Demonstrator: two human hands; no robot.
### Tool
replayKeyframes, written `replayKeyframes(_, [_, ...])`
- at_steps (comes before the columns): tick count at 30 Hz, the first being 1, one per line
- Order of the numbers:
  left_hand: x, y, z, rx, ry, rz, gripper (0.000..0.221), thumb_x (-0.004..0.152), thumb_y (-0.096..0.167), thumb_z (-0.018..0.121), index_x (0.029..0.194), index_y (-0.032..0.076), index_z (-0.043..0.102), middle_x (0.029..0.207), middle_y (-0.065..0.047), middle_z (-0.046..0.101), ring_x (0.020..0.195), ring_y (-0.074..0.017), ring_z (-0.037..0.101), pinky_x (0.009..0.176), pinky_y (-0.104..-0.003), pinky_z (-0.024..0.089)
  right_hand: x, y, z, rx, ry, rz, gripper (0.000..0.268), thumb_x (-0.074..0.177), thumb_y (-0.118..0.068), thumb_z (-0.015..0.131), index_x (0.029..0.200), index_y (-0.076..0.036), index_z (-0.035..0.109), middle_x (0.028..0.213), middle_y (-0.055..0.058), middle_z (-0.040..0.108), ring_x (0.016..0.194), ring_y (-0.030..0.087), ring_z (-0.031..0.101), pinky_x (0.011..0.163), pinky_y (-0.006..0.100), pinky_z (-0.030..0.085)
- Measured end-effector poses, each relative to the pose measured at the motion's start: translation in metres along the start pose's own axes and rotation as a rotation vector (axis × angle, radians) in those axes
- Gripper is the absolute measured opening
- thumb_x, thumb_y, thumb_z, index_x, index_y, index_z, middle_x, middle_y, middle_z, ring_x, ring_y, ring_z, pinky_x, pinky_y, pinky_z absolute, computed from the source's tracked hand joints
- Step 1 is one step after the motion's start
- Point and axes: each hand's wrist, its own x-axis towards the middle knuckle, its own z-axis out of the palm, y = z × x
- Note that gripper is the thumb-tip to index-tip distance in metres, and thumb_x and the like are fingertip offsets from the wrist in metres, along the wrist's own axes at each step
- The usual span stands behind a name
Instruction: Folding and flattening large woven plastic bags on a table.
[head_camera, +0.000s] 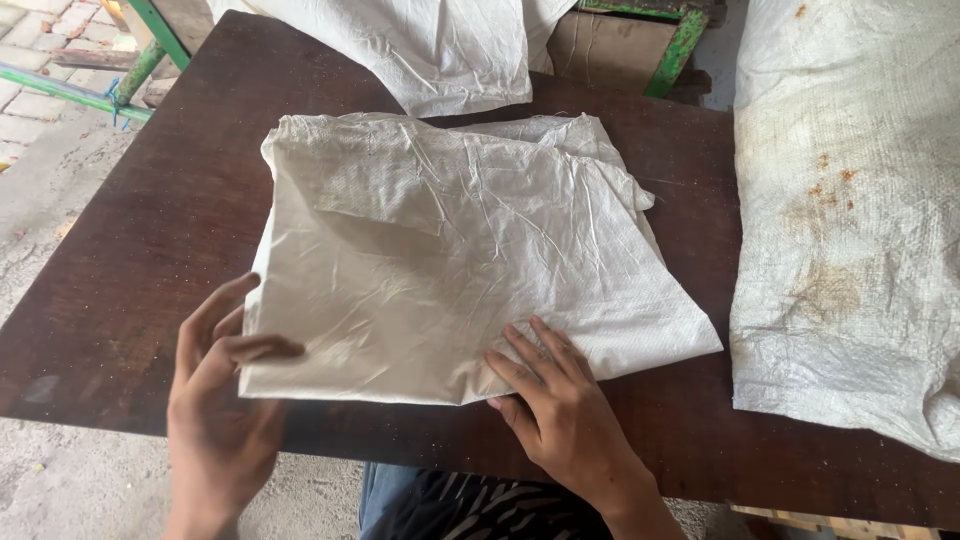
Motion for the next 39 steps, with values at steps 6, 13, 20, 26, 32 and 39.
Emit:
replayKeyframes(6, [0.036, 0.046, 0.025, -0.103, -0.068, 0.202, 0.028, 0.080, -0.010, 0.065, 0.104, 0.004, 0.069, 0.154, -0.019, 0.040, 0.135, -0.0339, 0.059, 0.106, -0.044, 0.055, 0.000, -0.005, -0.007, 0.082, 0.023, 0.002, 0.042, 0.090, -0.027, 0.073, 0.124, -0.003, 0.067, 0.141, 0.018, 0.060, 0.142, 0.041, 0.043, 0.116, 0.059, 0.032])
replayKeyframes(13, [0.089, 0.098, 0.066, 0.052, -0.183, 0.437, 0.014, 0.090, 0.006, 0.076, 0.103, 0.005, 0.073, 0.147, -0.021, 0.048, 0.108, -0.0280, 0.073, 0.080, -0.032, 0.065, -0.011, 0.003, -0.006, 0.143, 0.054, -0.037, 0.023, 0.090, -0.014, 0.070, 0.111, -0.005, 0.069, 0.127, 0.012, 0.069, 0.135, 0.033, 0.057, 0.118, 0.061, 0.034])
replayKeyframes(20, [0.151, 0.097, 0.122, -0.112, -0.248, 0.591, 0.014, 0.108, 0.008, 0.068, 0.120, 0.002, 0.068, 0.144, -0.016, 0.058, 0.104, -0.0213, 0.078, 0.084, -0.029, 0.064, -0.040, 0.048, -0.011, 0.639, 0.042, 0.289, 0.025, 0.098, -0.028, 0.060, 0.111, -0.010, 0.071, 0.081, 0.007, 0.071, 0.066, 0.014, 0.063, 0.060, 0.034, 0.057])
replayKeyframes(26, [0.155, 0.085, 0.141, -0.324, -0.203, 0.621, 0.031, 0.108, 0.000, 0.057, 0.139, 0.002, 0.057, 0.156, -0.017, 0.046, 0.136, -0.0295, 0.059, 0.107, -0.038, 0.058, -0.064, 0.091, -0.011, 1.240, 0.531, 0.383, 0.010, 0.098, -0.011, 0.060, 0.093, -0.003, 0.061, 0.084, 0.008, 0.058, 0.067, 0.014, 0.056, 0.060, 0.030, 0.051])
replayKeyframes(32, [0.162, -0.002, 0.157, -0.010, 0.112, 0.521, 0.046, 0.113, 0.016, 0.060, 0.153, 0.011, 0.039, 0.164, -0.012, 0.035, 0.155, -0.0308, 0.032, 0.130, -0.051, 0.037, -0.055, 0.071, -0.037, 1.377, 0.898, 0.763, 0.017, 0.081, -0.004, 0.051, 0.095, -0.004, 0.060, 0.087, 0.004, 0.058, 0.086, 0.012, 0.061, 0.083, 0.029, 0.054])
replayKeyframes(39, [0.165, -0.058, 0.167, 0.130, 0.105, 0.244, 0.095, 0.106, 0.047, 0.076, 0.165, 0.002, 0.016, 0.165, -0.024, 0.020, 0.154, -0.0407, 0.018, 0.128, -0.065, 0.026, -0.094, 0.095, -0.011, 1.423, 0.837, 0.573, 0.006, 0.087, 0.001, 0.054, 0.090, -0.004, 0.054, 0.088, 0.005, 0.058, 0.087, 0.015, 0.057, 0.089, 0.030, 0.051])
